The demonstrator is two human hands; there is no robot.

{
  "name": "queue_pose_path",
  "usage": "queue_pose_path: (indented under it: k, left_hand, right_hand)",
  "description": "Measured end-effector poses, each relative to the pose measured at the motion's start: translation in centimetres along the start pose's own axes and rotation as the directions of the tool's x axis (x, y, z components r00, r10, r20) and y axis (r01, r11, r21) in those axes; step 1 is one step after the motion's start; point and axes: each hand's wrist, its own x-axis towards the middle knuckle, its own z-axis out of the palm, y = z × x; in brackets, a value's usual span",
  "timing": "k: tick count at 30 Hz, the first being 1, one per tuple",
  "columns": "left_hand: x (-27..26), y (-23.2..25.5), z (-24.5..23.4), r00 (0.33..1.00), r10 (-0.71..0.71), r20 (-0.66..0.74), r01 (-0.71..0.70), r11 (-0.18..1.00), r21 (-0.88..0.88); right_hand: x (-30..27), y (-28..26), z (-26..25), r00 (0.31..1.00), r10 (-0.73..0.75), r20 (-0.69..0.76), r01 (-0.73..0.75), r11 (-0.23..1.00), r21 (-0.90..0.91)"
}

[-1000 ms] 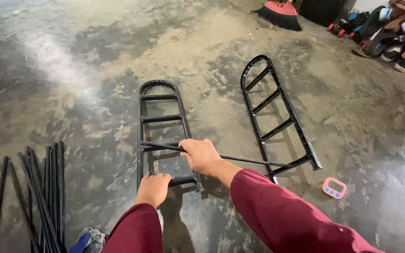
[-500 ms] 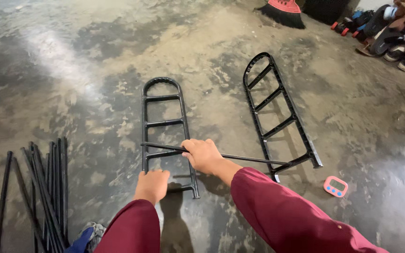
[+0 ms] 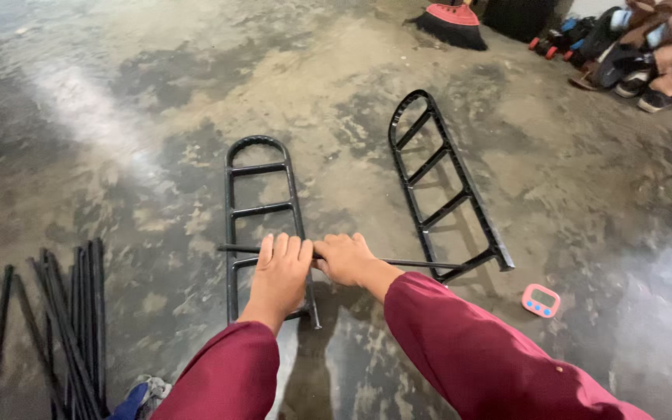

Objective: The person inserts a long metal rod into a black metal frame, then wipes the frame with a cloth. The person handles two similar frames, cleaning them methodically.

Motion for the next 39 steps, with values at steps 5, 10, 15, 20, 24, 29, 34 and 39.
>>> queue_pose_path:
  k: [5, 10, 15, 20, 24, 29, 34, 39]
  left_hand:
    - [0.2, 1.8, 3.1, 0.967, 0.012, 0.255, 0.013, 0.995, -0.095]
    - [-0.2, 4.8, 5.9, 0.931, 0.066, 0.359, 0.0, 0.984, -0.18]
    - [0.6, 6.5, 6.4, 0.899, 0.025, 0.437, 0.118, 0.947, -0.297]
    - [2.6, 7.1, 5.0, 0.853, 0.018, 0.522, 0.165, 0.939, -0.301]
    - [3.7, 6.1, 3.6, 0.908, 0.025, 0.419, 0.128, 0.934, -0.333]
    - [4.3, 4.0, 2.0, 0.928, -0.074, 0.365, 0.219, 0.901, -0.375]
    - [4.6, 2.2, 0.9, 0.911, -0.161, 0.379, 0.316, 0.865, -0.391]
    - [3.8, 0.5, 0.2, 0.912, -0.215, 0.35, 0.362, 0.823, -0.437]
  right_hand:
    - [-1.1, 1.9, -1.1, 0.999, -0.026, 0.037, 0.028, 0.998, -0.054]
    - [-2.2, 5.9, -2.8, 1.0, 0.013, 0.009, -0.012, 0.995, -0.103]
    - [-3.2, 10.1, -4.1, 0.996, 0.079, -0.039, -0.084, 0.988, -0.132]
    - [-4.5, 13.7, -6.4, 0.983, 0.161, -0.083, -0.17, 0.979, -0.117]
    - [-5.8, 15.4, -9.4, 0.963, 0.24, -0.12, -0.253, 0.961, -0.109]
    - [-7.8, 17.5, -13.9, 0.868, 0.445, -0.22, -0.467, 0.883, -0.055]
    - [-9.8, 19.2, -16.2, 0.662, 0.434, -0.611, -0.495, 0.866, 0.078]
    - [-9.5, 20.5, -16.7, 0.369, 0.371, -0.852, -0.373, 0.899, 0.23]
